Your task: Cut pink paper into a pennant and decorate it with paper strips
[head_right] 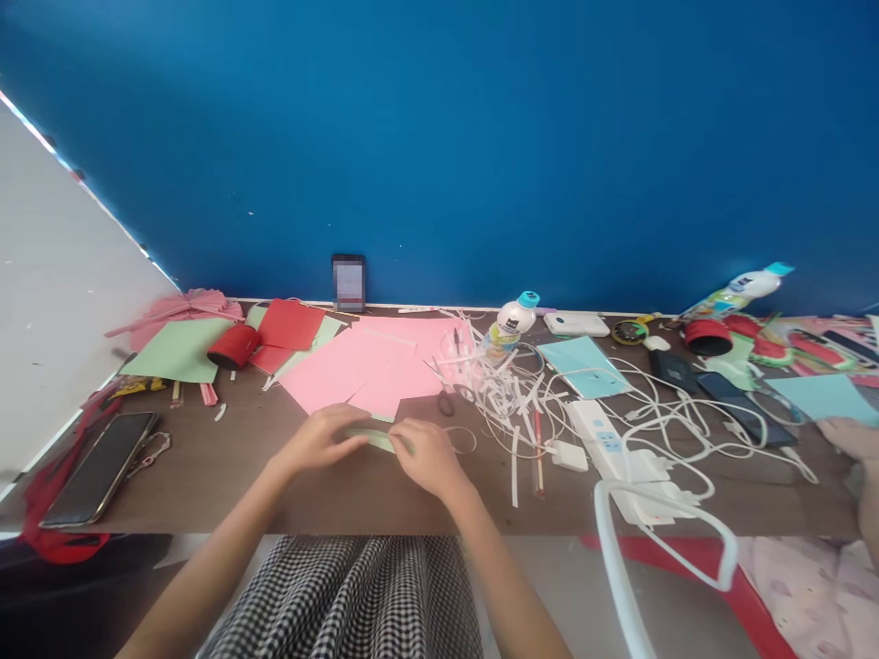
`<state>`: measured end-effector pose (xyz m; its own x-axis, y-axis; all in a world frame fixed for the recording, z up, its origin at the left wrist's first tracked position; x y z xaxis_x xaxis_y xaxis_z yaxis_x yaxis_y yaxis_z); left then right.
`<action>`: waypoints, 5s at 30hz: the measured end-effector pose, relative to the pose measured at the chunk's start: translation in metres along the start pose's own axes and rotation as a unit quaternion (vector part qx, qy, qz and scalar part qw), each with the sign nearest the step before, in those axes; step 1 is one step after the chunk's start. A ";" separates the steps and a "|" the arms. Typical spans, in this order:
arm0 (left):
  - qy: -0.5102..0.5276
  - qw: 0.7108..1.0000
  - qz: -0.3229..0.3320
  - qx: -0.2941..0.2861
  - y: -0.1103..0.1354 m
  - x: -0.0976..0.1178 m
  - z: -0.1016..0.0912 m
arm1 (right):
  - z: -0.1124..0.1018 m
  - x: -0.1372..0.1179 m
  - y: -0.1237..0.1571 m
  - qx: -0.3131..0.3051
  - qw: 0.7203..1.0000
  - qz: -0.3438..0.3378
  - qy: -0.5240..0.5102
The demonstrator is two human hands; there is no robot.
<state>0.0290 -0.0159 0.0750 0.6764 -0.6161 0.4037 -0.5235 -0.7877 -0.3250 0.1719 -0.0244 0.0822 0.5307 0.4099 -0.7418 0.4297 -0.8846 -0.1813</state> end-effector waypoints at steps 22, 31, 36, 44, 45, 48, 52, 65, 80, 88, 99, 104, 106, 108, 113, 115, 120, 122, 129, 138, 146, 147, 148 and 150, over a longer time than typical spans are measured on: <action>-0.069 0.997 -0.013 -0.029 0.004 -0.032 0.009 | -0.022 0.051 0.026 0.030 0.993 0.093 0.066; 0.120 0.990 -0.040 -0.059 -0.015 -0.015 0.027 | 0.021 0.026 -0.001 0.073 0.995 0.029 -0.061; 0.386 0.878 -0.275 0.067 -0.018 -0.058 0.056 | 0.022 0.058 0.003 0.197 0.957 0.105 -0.184; 0.509 0.799 -0.312 0.077 -0.029 -0.054 0.095 | 0.019 0.045 -0.008 0.236 0.970 0.008 -0.055; 0.506 0.806 -0.298 0.070 -0.030 -0.052 0.095 | 0.019 0.042 -0.012 0.230 0.973 -0.004 -0.035; 0.499 0.822 -0.268 0.054 -0.029 -0.051 0.094 | 0.020 0.037 -0.023 0.215 0.976 -0.015 -0.001; 0.479 0.841 -0.248 0.047 -0.029 -0.054 0.090 | 0.023 0.038 -0.031 0.214 0.977 0.001 -0.011; 0.418 0.879 -0.216 0.073 -0.031 -0.059 0.074 | 0.026 0.066 -0.036 0.200 0.934 0.130 -0.266; 0.348 0.915 -0.197 0.051 -0.034 -0.054 0.066 | 0.032 0.068 -0.040 0.149 0.941 0.110 -0.282; 0.338 0.919 -0.195 0.060 -0.033 -0.055 0.066 | 0.032 0.062 -0.040 0.132 0.956 0.099 -0.241; 0.342 0.912 -0.217 0.065 -0.033 -0.059 0.069 | 0.032 0.060 -0.037 0.184 0.953 0.089 -0.225; 0.354 0.906 -0.224 0.068 -0.032 -0.060 0.070 | 0.034 0.065 -0.038 0.192 0.933 0.109 -0.286; 0.371 0.896 -0.234 0.067 -0.031 -0.061 0.073 | 0.035 0.067 -0.039 0.197 0.926 0.113 -0.300; 0.394 0.884 -0.245 0.061 -0.030 -0.062 0.076 | 0.035 0.068 -0.038 0.208 0.918 0.118 -0.317; 0.429 0.859 -0.273 0.059 -0.029 -0.064 0.080 | 0.037 0.070 -0.037 0.234 0.904 0.128 -0.334; 0.434 0.854 -0.281 0.061 -0.029 -0.065 0.081 | 0.037 0.071 -0.036 0.240 0.900 0.132 -0.340; 0.405 0.868 -0.274 0.081 -0.028 -0.069 0.080 | 0.039 0.078 -0.037 0.225 0.890 0.156 -0.365; 0.402 0.871 -0.269 0.083 -0.028 -0.069 0.081 | 0.040 0.079 -0.038 0.216 0.892 0.156 -0.366; 0.426 0.854 -0.290 0.076 -0.027 -0.068 0.082 | 0.043 0.079 -0.034 0.250 0.886 0.142 -0.364; 0.414 0.862 -0.274 0.101 -0.025 -0.059 0.072 | 0.040 0.079 -0.031 0.285 0.885 0.153 -0.334; 0.340 0.901 -0.229 0.141 -0.025 -0.057 0.064 | 0.041 0.083 -0.037 0.240 0.889 0.155 -0.359; 0.332 0.906 -0.223 0.139 -0.026 -0.057 0.064 | 0.042 0.083 -0.037 0.228 0.892 0.155 -0.358; 0.328 0.909 -0.220 0.134 -0.026 -0.057 0.065 | 0.042 0.083 -0.038 0.221 0.895 0.153 -0.356; 0.334 0.909 -0.220 0.119 -0.026 -0.057 0.069 | 0.040 0.083 -0.038 0.218 0.897 0.150 -0.353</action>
<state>0.0395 0.0405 0.0016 0.2862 -0.1714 0.9427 -0.0972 -0.9840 -0.1494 0.1703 0.0347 0.0017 -0.0873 0.0308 -0.9957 -0.0632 -0.9977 -0.0254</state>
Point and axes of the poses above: each hand's wrist, its own y-axis away from the middle knuckle, its own z-axis out of the palm, x = y × z, the point moved 8 cm from there along -y, towards the middle knuckle, and after that the axes turned 14 degrees about -y, right-handed, at the moved point
